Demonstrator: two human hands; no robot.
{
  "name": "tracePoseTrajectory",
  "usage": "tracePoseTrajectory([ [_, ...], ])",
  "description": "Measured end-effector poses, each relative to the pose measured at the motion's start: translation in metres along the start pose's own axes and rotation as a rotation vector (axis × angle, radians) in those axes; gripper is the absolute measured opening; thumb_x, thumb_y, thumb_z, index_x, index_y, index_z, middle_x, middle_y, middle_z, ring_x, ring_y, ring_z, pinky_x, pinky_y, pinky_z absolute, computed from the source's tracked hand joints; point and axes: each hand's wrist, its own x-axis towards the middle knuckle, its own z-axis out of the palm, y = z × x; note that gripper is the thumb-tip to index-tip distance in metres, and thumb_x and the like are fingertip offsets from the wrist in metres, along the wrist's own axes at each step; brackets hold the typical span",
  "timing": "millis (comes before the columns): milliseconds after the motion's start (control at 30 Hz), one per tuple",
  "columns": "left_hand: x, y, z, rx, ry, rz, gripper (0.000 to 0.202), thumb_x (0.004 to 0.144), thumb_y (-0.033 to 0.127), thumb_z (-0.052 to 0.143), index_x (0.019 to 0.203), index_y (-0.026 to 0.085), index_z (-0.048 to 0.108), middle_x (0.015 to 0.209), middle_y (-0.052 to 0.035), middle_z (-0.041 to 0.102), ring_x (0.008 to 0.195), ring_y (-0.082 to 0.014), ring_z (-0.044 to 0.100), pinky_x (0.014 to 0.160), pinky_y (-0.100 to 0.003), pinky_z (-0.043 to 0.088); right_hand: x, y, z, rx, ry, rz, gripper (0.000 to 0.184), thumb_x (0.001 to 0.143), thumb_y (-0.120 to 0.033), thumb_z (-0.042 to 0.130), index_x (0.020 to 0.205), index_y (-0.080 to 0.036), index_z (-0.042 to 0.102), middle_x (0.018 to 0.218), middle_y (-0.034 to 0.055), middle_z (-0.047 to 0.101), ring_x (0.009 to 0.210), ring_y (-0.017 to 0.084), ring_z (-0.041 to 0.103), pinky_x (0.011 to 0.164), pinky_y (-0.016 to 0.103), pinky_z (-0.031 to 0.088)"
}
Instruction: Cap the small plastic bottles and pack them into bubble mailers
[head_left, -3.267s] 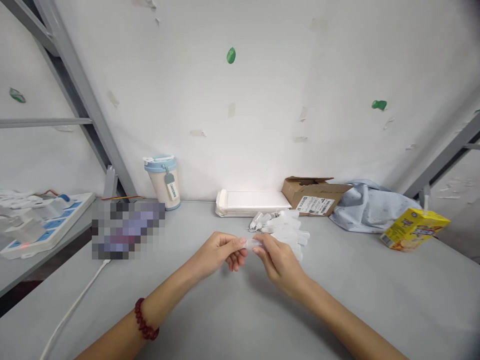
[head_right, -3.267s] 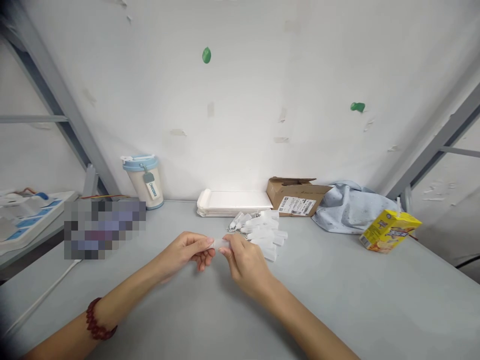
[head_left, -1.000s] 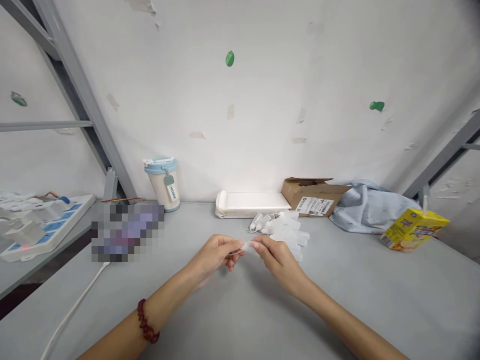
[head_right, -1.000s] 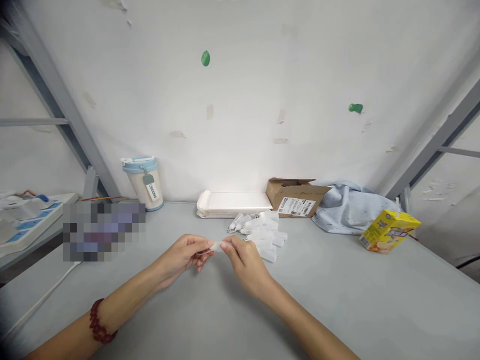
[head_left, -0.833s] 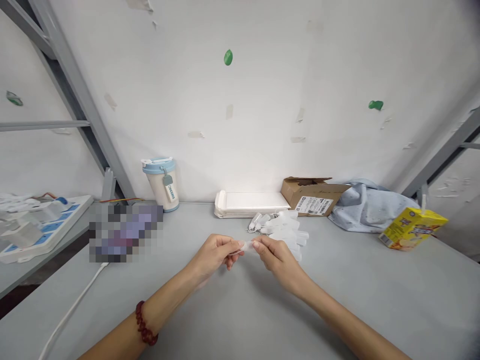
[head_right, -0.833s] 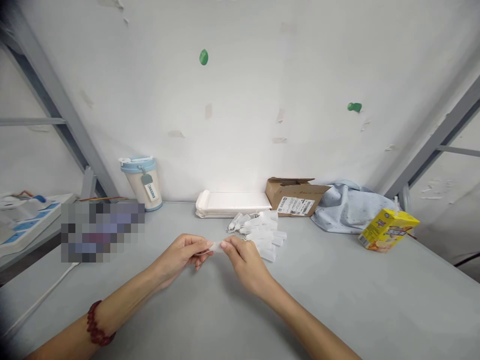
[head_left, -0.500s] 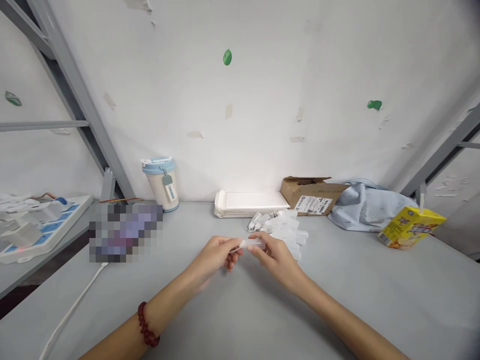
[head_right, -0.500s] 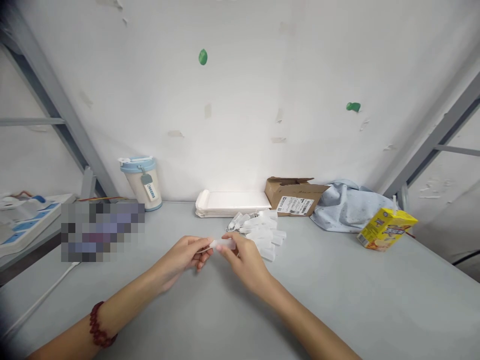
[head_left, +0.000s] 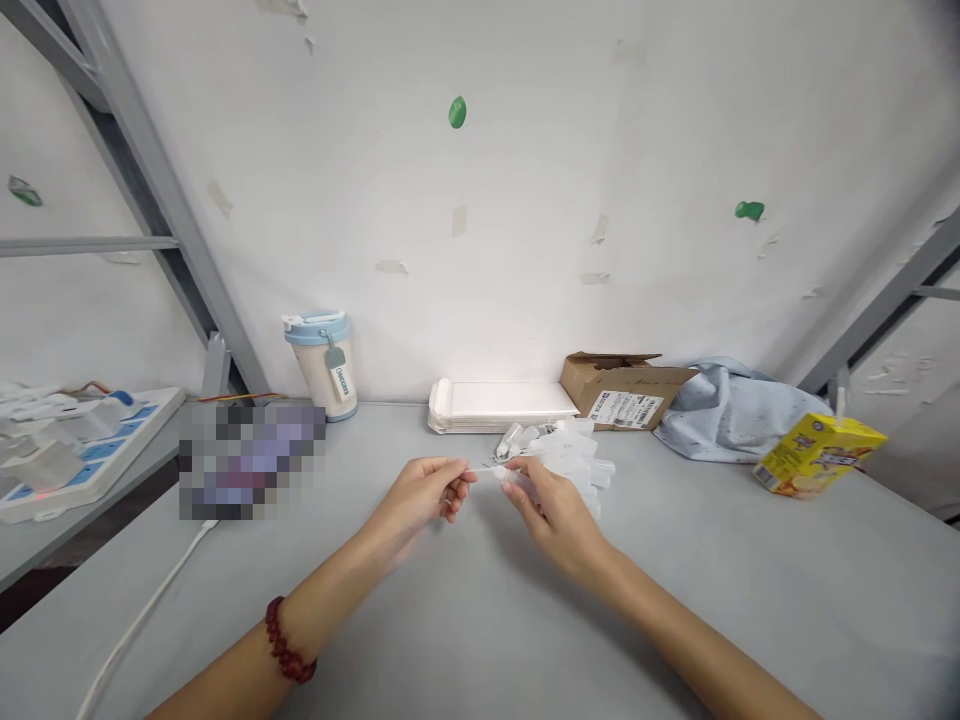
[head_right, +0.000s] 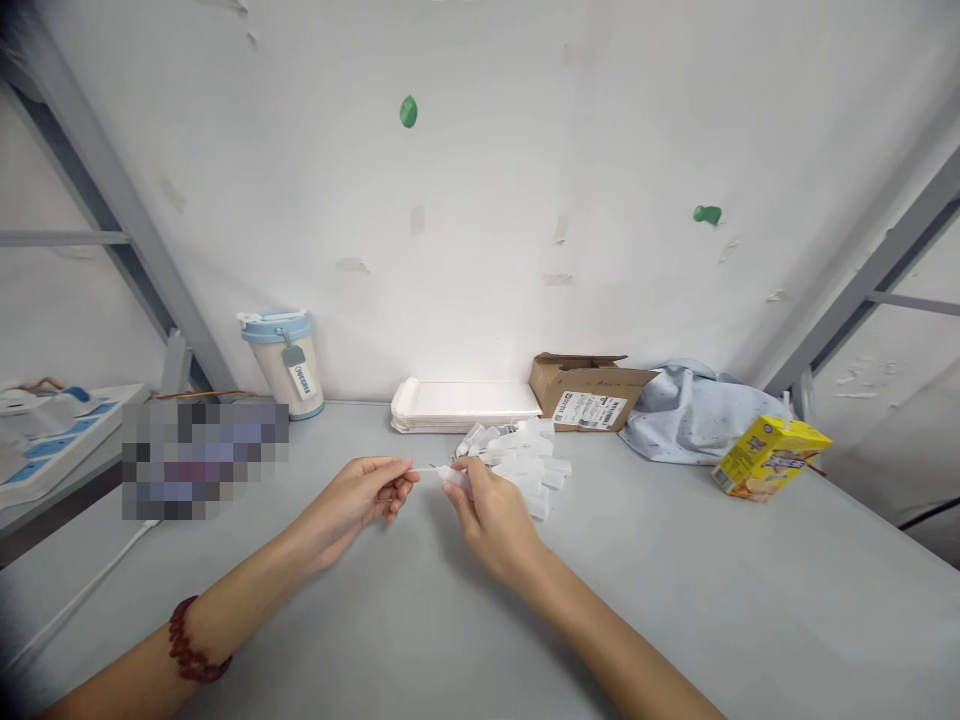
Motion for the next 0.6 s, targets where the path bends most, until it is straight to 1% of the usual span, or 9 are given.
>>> tracePoseTrajectory([
  [67,0.0004,0.0008,-0.0003,-0.007,0.005,0.006,0.035,0.075,0.046,0.054,0.076,0.012,0.061,0.063,0.0014,0.047,0.055,-0.0087,0.044,0.054,-0.023,0.036,0.0009,0.0007,-0.0002,0.048,0.016,0.028,0.03,0.09,-0.037,0.033,0.105,-0.016,0.048,0.063,0.0003,0.054,0.056,0.014,0.049,0.054,0.025,0.038],
  [167,0.0007,0.0007,-0.0007,-0.006,0.009,0.017,0.035,0.075,0.046,0.054,0.077,0.012,0.061,0.067,0.0004,0.048,0.056,-0.0088,0.044,0.053,-0.023,0.036,0.0027,0.0019,-0.0003,0.1,0.046,0.065,0.03,0.089,-0.039,0.034,0.103,-0.017,0.05,0.064,0.0,0.055,0.054,0.013,0.047,0.052,0.024,0.037],
  [400,0.0017,-0.0023,-0.0035,0.016,0.025,0.019,0.036,0.075,0.048,0.053,0.08,0.013,0.061,0.071,-0.0006,0.05,0.058,-0.0094,0.046,0.053,-0.024,0.038,0.0041,0.0035,-0.0012,0.167,0.073,0.103,0.03,0.088,-0.041,0.037,0.1,-0.017,0.052,0.071,0.0022,0.059,0.061,0.015,0.051,0.053,0.024,0.035],
  [533,0.0036,-0.0033,-0.0034,0.056,0.085,0.026,0.033,0.072,0.047,0.056,0.081,0.015,0.059,0.075,-0.0012,0.053,0.058,-0.0094,0.047,0.052,-0.023,0.038,0.0025,0.0011,-0.0017,0.2,0.068,0.106,0.03,0.088,-0.041,0.037,0.098,-0.017,0.053,0.077,0.0036,0.061,0.065,0.015,0.053,0.052,0.024,0.035],
  [600,0.0042,-0.003,-0.0028,0.078,0.096,0.035,0.032,0.072,0.046,0.056,0.081,0.015,0.058,0.078,-0.0019,0.055,0.059,-0.0095,0.048,0.051,-0.023,0.038,0.0023,-0.0002,-0.0025,0.214,0.064,0.106,0.03,0.088,-0.041,0.037,0.098,-0.017,0.053,0.077,0.0035,0.061,0.065,0.015,0.052,0.052,0.024,0.035],
])
